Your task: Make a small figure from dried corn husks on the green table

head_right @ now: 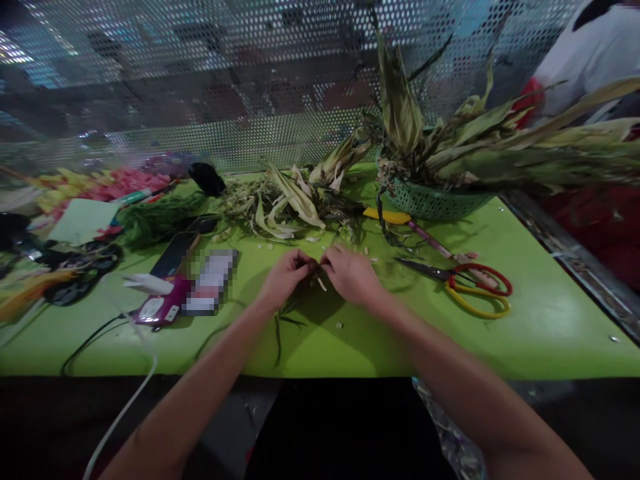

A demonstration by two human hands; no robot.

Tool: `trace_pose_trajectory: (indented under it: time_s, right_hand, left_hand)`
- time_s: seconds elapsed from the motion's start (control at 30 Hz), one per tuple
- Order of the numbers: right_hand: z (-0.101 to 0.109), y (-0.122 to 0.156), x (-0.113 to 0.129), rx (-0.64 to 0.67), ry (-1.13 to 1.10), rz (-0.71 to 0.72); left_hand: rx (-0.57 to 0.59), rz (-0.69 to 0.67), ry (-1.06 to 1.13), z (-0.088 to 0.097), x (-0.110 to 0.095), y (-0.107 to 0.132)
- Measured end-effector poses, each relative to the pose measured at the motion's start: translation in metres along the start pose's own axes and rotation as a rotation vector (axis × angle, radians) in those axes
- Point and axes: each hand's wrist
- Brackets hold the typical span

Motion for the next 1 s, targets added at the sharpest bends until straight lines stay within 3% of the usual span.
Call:
trace_pose_trajectory:
  time_s: [0.2,0.37,0.77,1.0]
  right_hand:
    - [0.001,-0.001,-0.003,-0.003,-0.101,0.055]
    - [0.003,-0.003,-0.005,-0.059,-0.21,-0.008]
    - [-0.003,-0.002,-0.006,-0.071,-0.166,0.019]
    - [-0.011,-0.003,-0.004,-0.094,-0.068,0.006]
  left_hand:
    - [0.003,-0.045,-0.035,0.002,0.002,-0.002]
    - [-0.013,-0.06,-0.048,0.002,0.002,-0.002]
    - [-0.061,-0.133,-0.195,0.0,-0.002,0.003]
    - [-0.121,-0.275,-0.446,-0.001,-0.007,0.009]
Point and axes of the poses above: each hand's wrist, its own y-axis away from the middle knuckle, its own z-axis out of the back of the hand, x = y × z, and after that the axes turned 6 degrees about z, right-handed
